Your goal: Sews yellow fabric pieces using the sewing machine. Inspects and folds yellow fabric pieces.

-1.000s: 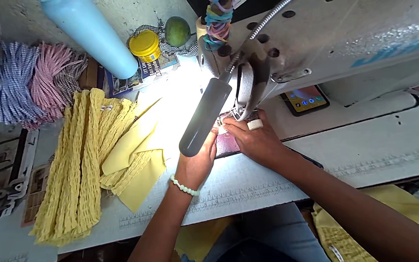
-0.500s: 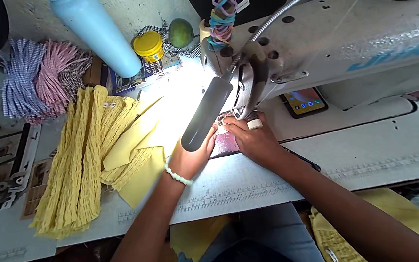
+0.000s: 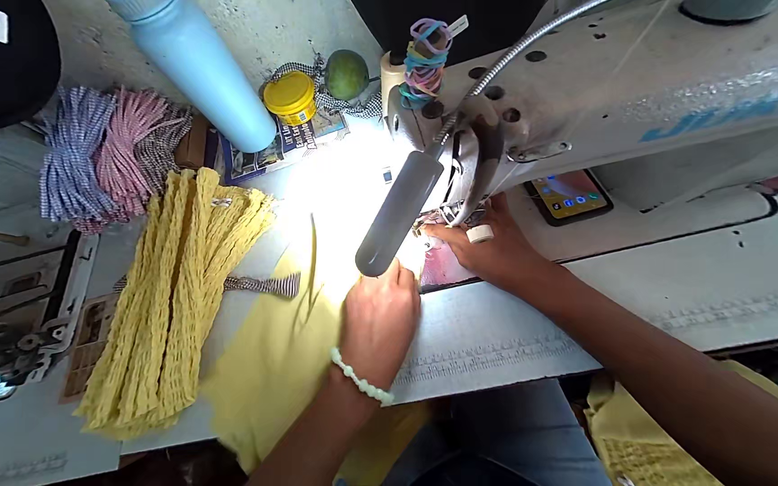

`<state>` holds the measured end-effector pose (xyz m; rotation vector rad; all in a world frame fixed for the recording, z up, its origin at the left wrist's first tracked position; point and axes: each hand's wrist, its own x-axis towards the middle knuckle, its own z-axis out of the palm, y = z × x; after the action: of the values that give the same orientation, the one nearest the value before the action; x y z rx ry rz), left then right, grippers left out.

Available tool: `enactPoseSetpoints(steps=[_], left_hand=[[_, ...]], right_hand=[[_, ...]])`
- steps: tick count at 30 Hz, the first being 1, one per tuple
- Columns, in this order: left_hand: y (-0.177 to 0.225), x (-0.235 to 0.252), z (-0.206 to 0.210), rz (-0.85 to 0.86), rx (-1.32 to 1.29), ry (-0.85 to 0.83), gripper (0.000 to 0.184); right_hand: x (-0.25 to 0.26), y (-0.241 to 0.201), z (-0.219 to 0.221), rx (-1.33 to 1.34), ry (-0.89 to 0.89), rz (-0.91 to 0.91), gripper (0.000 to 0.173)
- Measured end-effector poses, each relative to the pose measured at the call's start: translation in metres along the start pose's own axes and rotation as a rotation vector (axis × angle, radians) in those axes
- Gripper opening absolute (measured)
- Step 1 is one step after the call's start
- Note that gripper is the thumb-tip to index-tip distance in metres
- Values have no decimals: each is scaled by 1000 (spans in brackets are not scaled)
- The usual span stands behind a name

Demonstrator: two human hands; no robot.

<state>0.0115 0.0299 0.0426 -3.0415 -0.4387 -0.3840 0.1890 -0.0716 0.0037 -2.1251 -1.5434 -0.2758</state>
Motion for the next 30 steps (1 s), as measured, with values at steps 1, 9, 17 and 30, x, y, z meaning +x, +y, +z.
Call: enactPoseSetpoints(steps=[1,9,17,30], left_hand=[[1,2,1,4,-4,18,24],[7,4,6,-24,-336,-128,47],[1,-12,33,-13,-369,9,49],[-3,-13,18,-48,-425,-113,53]], right_hand=[[1,1,0,-1,12,-13,25],[1,3,5,-21,14,-4,28],[-7,0,13,-21,43,9,31],[-24,-16,-11,-1,25,35,32]])
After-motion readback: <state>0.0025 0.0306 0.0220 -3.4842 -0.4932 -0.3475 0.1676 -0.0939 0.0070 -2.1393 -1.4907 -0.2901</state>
